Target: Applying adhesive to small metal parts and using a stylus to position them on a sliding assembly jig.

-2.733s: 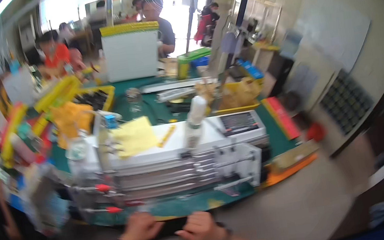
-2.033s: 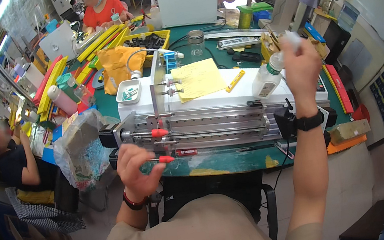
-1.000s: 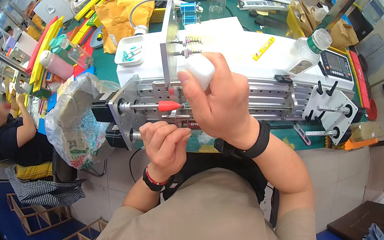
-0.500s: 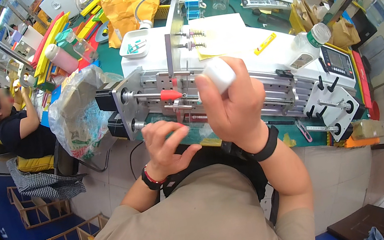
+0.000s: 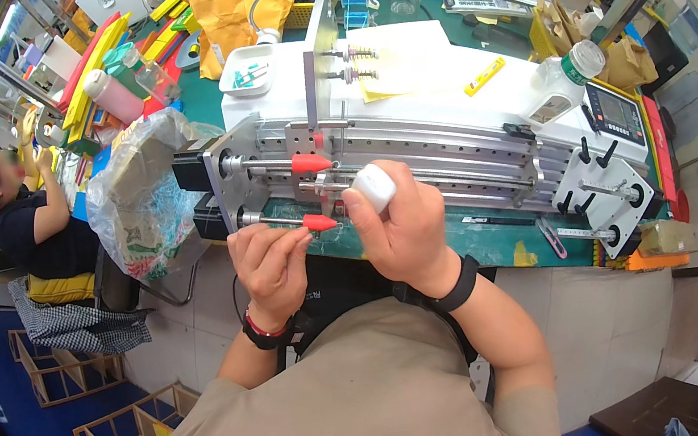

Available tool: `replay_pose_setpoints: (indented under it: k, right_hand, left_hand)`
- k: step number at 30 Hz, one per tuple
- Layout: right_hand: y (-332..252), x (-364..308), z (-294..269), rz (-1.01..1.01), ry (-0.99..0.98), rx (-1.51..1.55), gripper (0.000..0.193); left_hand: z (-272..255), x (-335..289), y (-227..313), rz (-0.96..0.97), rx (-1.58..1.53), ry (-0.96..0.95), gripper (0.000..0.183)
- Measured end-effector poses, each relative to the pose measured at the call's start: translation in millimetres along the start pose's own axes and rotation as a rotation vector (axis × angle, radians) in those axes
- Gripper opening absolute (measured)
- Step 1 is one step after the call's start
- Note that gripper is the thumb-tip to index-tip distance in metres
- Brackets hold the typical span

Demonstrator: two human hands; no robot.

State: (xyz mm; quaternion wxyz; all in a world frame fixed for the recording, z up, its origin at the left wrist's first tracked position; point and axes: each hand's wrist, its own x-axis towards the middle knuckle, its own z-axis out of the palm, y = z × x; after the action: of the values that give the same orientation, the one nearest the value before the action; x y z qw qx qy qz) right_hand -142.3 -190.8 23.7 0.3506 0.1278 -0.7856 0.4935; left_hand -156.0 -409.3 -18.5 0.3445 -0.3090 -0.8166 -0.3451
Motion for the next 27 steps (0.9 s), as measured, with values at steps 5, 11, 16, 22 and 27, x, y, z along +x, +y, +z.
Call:
replay_pose_setpoints:
  k: [5,11,16,22,27]
  right_hand:
    - [-0.8,2.6,4.3,-0.036,-0.006,-0.021,0.024]
    - [-2.8,1.0,5.1,-0.024,0.003,-0.047,0.025]
    - [-3.0,1.5,-0.1,-0.054,-0.006,-0.072,0.026]
    - [-0.4,0.5,0.8,-0.06,-0.005,-0.078,0.025]
    - [-10.7,7.2,-34.5,-0.154,0.103,-0.199,0.026]
  left_hand:
    - [4.1,-20.8,8.5,0.02,0.014,-0.061,0.018]
    - [16.4,-37.2,20.2,0.032,-0.054,-0.077,0.018]
    - [18.0,-36.2,21.5,0.046,-0.05,-0.082,0.018]
    - [19.0,-32.4,26.6,0.061,-0.038,-0.114,0.02]
    - [18.6,-19.4,38.2,0.042,-0.12,-0.143,0.024]
